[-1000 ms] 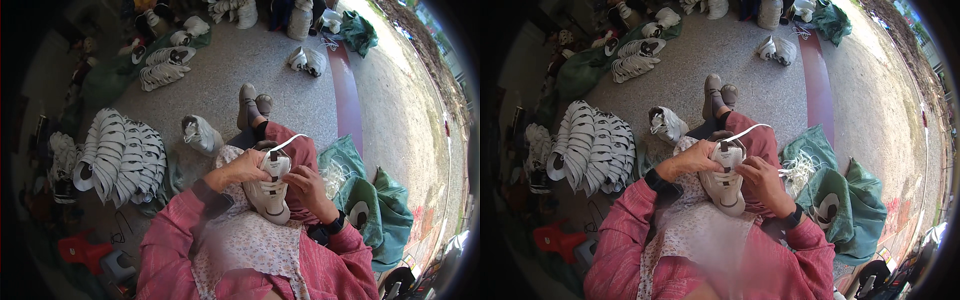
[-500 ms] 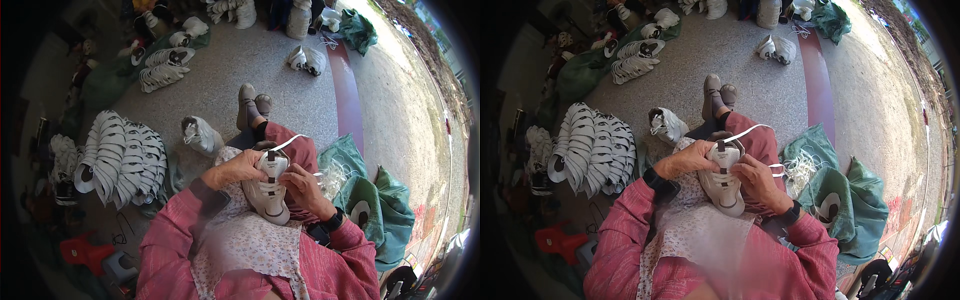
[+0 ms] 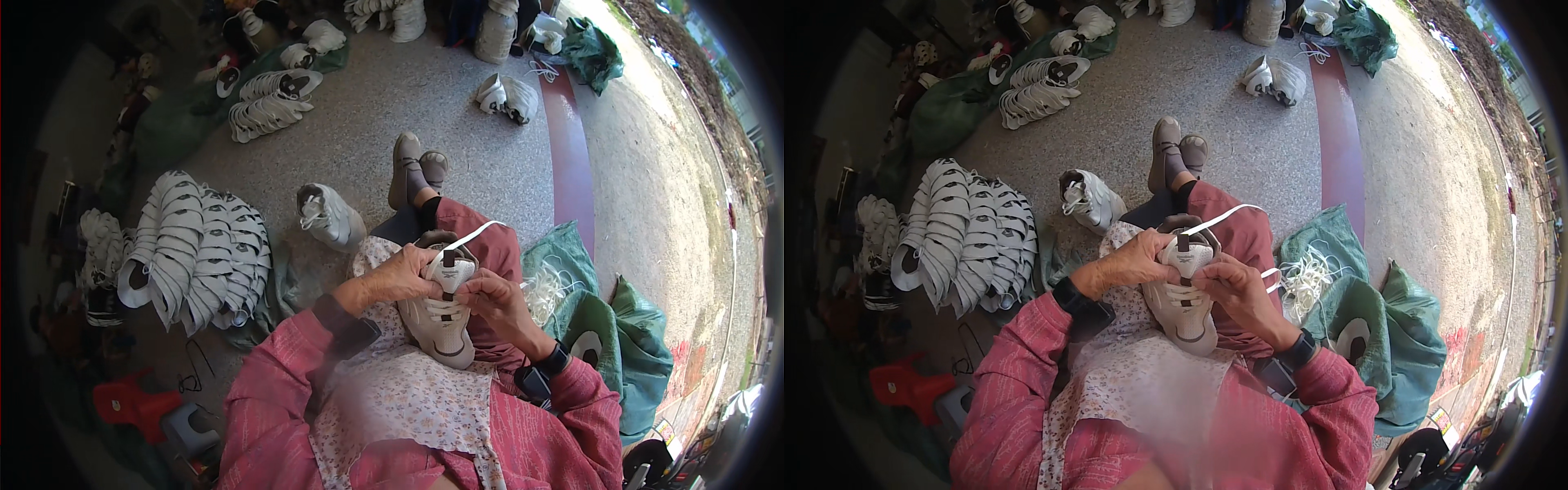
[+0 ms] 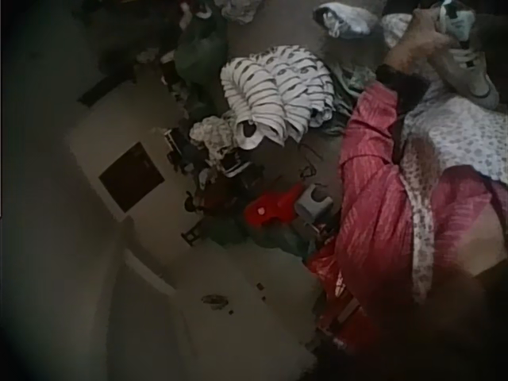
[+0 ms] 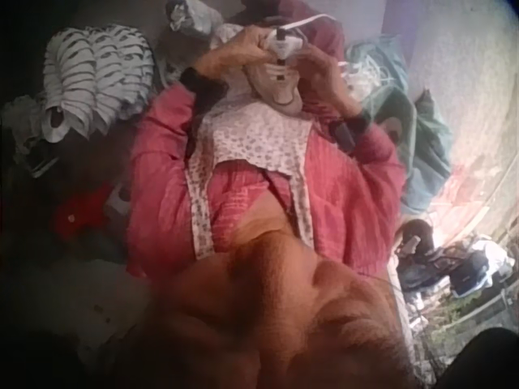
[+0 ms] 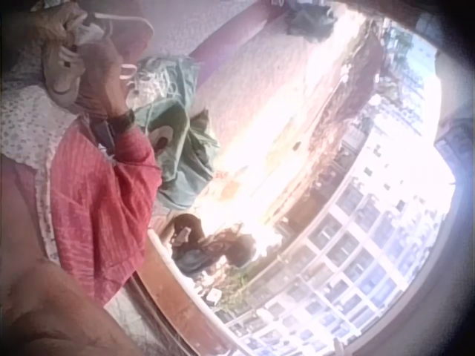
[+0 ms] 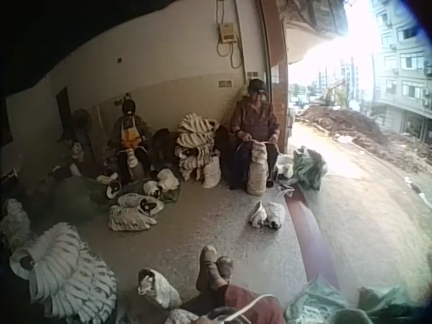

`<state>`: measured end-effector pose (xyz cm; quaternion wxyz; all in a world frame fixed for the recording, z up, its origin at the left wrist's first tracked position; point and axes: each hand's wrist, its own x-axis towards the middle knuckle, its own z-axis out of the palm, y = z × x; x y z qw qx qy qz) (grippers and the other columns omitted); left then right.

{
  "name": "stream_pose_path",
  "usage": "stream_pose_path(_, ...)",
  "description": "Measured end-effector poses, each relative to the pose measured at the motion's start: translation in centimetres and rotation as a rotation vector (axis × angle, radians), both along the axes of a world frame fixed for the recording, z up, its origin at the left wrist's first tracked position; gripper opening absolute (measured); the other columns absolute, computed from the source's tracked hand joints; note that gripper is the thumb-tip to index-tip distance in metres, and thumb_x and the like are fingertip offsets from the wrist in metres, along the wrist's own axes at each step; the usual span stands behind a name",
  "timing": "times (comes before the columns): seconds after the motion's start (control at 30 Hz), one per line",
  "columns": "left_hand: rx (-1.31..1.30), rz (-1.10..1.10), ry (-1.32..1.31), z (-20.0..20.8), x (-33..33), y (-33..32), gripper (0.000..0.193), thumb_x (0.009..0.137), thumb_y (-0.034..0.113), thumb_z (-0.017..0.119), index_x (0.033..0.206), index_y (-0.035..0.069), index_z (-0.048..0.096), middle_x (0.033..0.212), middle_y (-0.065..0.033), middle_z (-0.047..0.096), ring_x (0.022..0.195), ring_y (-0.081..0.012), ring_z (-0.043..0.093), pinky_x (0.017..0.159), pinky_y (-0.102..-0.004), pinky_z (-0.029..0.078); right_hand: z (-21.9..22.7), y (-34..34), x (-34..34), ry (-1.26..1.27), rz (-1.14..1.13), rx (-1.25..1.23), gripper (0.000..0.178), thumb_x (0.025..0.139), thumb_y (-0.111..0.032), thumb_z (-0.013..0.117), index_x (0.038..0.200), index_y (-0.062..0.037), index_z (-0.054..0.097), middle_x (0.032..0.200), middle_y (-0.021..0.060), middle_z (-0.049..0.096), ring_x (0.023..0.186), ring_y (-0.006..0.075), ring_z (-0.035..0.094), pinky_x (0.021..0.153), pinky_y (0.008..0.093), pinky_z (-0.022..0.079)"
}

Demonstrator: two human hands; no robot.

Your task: The person sits on the floor and threads white shoelaces through the eyelets of a white sneaker. They pull the laces tight and adjust them repeatedly to ensure they are even and secure.

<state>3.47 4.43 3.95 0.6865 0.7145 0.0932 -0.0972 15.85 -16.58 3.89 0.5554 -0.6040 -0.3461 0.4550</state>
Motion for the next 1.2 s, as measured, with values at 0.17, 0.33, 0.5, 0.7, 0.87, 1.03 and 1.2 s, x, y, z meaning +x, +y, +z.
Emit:
stream_pose_path(0.17,-0.104,0.041,0.005,-0.3,-0.2,-0.2,0.039,0.073,0.004,0.082,0.111,0.002,0.07,0.099,-0.0007,0.074,0.091,-0.0075,0.064,0.086,-0.0282,0.053,0.1,0.2,-0.2,-0.633,0.024,0.103,0.012,0.087,0.0,0.073,0.098,-0.0011,0.068,0.087,0.0043,0.061,0.077,0.015,0.064,0.067,0.0279,0.05)
stream_pose_path(0.33,-0.015,-0.014,-0.026,-0.1,-0.2,0.3,0.041,0.075,0.005,0.081,0.114,0.003,0.068,0.1,-0.0016,0.073,0.092,-0.0087,0.064,0.086,-0.0284,0.052,0.3,0.7,0.5,-0.583,0.08,0.104,0.011,0.085,-0.003,0.073,0.096,-0.0032,0.068,0.09,0.0089,0.066,0.079,0.0243,0.068,0.069,0.0339,0.054)
stream_pose_path(0.5,0.015,-0.084,-0.006,0.2,-0.2,1.0,0.047,0.082,0.014,0.076,0.124,-0.002,0.064,0.108,-0.0066,0.071,0.1,-0.0119,0.063,0.092,-0.0298,0.051,1.2,1.3,1.3,-0.47,0.186,0.051,0.013,0.086,-0.003,0.072,0.098,-0.001,0.067,0.09,0.0111,0.066,0.081,0.0246,0.069,0.072,0.0344,0.055)
stream_pose_path(0.7,-0.031,-0.057,0.052,0.0,-0.2,1.1,0.043,0.095,0.019,0.069,0.132,-0.001,0.06,0.118,-0.0056,0.066,0.11,-0.011,0.058,0.099,-0.0301,0.046,2.1,0.5,1.5,-0.638,0.118,0.061,0.012,0.089,-0.002,0.068,0.1,-0.0007,0.066,0.094,0.0121,0.065,0.085,0.0301,0.068,0.074,0.0362,0.054)
stream_pose_path(0.87,-0.141,-0.019,0.028,-0.5,-0.3,1.0,0.039,0.096,0.021,0.068,0.13,0.001,0.062,0.114,-0.0038,0.067,0.106,-0.01,0.059,0.095,-0.0294,0.049,0.8,1.0,0.6,-0.747,0.079,0.139,0.012,0.088,-0.003,0.068,0.099,-0.0034,0.063,0.096,0.0118,0.06,0.084,0.0327,0.065,0.072,0.0397,0.053)
stream_pose_path(1.03,-0.18,-0.019,0.096,-0.8,0.0,1.1,0.04,0.099,0.02,0.064,0.134,0.001,0.06,0.12,-0.0024,0.065,0.11,-0.0097,0.058,0.097,-0.0276,0.047,0.8,1.6,-0.8,-0.812,0.075,0.118,0.016,0.087,-0.006,0.068,0.102,-0.0073,0.061,0.1,0.0102,0.057,0.09,0.0307,0.061,0.075,0.0423,0.047)
stream_pose_path(1.2,-0.204,0.01,0.092,-0.6,0.1,1.2,0.041,0.102,0.026,0.059,0.133,-0.001,0.061,0.116,-0.0022,0.066,0.107,-0.0092,0.057,0.094,-0.027,0.047,3.3,1.7,0.5,-1.11,0.132,0.1,0.021,0.085,-0.014,0.071,0.104,-0.0095,0.063,0.1,0.0076,0.055,0.093,0.0264,0.054,0.08,0.0396,0.037)
